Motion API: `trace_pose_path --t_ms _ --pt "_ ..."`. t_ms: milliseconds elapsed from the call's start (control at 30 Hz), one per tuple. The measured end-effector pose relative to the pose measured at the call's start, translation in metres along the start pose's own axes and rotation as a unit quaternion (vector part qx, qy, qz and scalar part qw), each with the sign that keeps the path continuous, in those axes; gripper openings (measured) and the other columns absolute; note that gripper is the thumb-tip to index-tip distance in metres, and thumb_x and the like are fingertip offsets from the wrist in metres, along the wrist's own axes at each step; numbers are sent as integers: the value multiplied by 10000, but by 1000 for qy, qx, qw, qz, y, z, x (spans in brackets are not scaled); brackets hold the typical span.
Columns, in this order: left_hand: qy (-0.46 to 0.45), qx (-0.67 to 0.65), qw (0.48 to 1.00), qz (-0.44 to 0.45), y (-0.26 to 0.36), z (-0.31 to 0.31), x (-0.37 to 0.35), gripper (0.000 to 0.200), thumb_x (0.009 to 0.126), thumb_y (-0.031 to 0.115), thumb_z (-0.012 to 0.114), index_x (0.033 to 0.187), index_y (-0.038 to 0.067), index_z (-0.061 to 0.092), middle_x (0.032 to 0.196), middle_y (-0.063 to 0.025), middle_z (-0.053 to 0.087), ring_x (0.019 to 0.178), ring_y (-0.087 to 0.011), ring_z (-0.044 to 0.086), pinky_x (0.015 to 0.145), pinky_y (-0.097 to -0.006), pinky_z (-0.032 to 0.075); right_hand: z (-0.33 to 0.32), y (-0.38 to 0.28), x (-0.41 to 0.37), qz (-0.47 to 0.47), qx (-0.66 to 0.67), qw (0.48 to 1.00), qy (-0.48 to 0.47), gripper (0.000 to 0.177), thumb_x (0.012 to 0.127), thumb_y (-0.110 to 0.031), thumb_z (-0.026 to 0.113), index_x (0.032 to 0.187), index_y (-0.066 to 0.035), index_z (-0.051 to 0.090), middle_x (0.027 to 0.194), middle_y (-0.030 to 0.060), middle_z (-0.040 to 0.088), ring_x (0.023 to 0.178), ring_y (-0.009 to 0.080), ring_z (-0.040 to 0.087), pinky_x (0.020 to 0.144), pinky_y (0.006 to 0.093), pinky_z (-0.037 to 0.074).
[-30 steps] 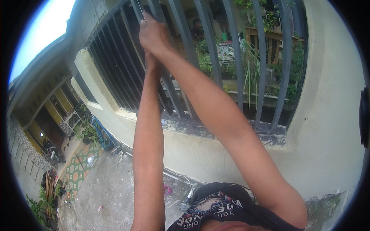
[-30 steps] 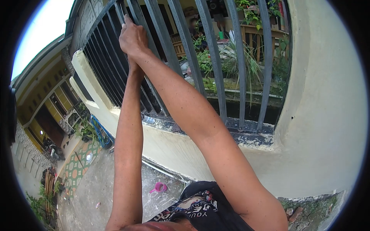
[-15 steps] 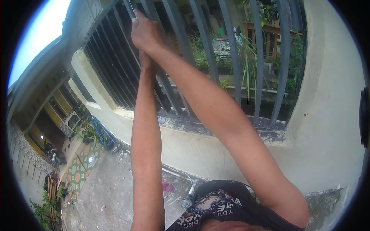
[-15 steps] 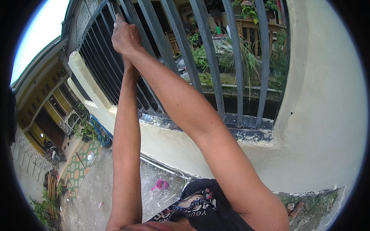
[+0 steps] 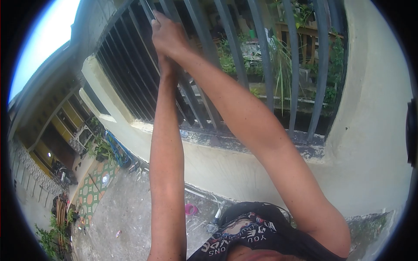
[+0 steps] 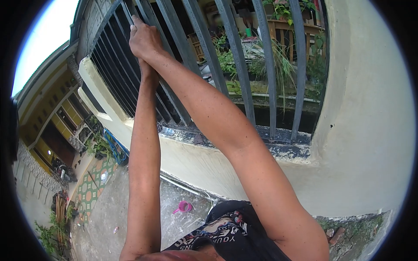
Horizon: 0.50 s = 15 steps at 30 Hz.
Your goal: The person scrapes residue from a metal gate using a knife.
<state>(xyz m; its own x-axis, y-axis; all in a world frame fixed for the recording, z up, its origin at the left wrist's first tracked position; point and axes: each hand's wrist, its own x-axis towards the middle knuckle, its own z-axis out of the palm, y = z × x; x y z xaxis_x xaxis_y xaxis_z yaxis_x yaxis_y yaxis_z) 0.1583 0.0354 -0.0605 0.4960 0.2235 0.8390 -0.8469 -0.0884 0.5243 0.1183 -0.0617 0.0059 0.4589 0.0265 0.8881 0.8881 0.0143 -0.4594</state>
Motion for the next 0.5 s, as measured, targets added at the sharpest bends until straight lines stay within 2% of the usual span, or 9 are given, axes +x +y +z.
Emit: trace_pose_path --t_ms 133,233,300,333,400,433,500 --pt "21 2 1000 -22 -10 -8 5 703 1040 626 468 1537 135 386 1395 -89 522 1290 -249 542 1042 -438 495 0 1 0 18 -13 1000 6 479 1095 -304 449 1536 -120 492 1219 261 705 1156 425 684 1053 514 543" --pt "26 36 999 0 -9 -5 9 710 1042 639 443 1544 141 374 1398 -84 515 1290 -247 541 1045 -438 494 -2 2 1 -20 4 1000 0 475 1096 -304 447 1532 -122 499 1214 267 705 1154 427 683 1052 517 543" --pt "-25 -34 999 29 -2 1 2 685 1046 568 521 1556 140 358 1419 -74 501 1303 -230 528 1062 -425 483 0 5 -1 8 1 1000 0 472 1096 -306 447 1527 -124 506 1218 270 702 1159 436 679 1059 513 541" --pt "-23 -32 999 25 1 0 -1 685 1046 568 521 1556 140 358 1419 -74 501 1303 -230 528 1062 -425 483 2 5 -3 12 2 1000 -2 472 1096 -306 447 1527 -124 506 1218 270 702 1159 436 679 1059 513 541" --pt "-45 127 988 71 6 0 -8 665 1039 449 614 1564 137 351 1431 -62 495 1312 -208 516 1081 -402 466 6 4 -3 -12 -7 1000 13 470 1095 -302 448 1524 -120 510 1218 269 703 1153 442 681 1050 522 544" --pt "-44 126 988 72 5 -1 -7 665 1039 449 614 1564 137 351 1431 -62 495 1312 -208 516 1081 -402 466 7 5 -1 -13 -7 1000 11 470 1095 -302 448 1524 -120 510 1218 269 703 1153 442 681 1050 522 544" --pt "-28 90 995 42 4 -2 -3 662 1026 355 667 1564 137 351 1446 -49 485 1327 -193 499 1097 -385 449 8 5 4 14 -4 1000 19 468 1098 -304 443 1523 -121 512 1218 265 705 1161 444 678 1047 527 547"
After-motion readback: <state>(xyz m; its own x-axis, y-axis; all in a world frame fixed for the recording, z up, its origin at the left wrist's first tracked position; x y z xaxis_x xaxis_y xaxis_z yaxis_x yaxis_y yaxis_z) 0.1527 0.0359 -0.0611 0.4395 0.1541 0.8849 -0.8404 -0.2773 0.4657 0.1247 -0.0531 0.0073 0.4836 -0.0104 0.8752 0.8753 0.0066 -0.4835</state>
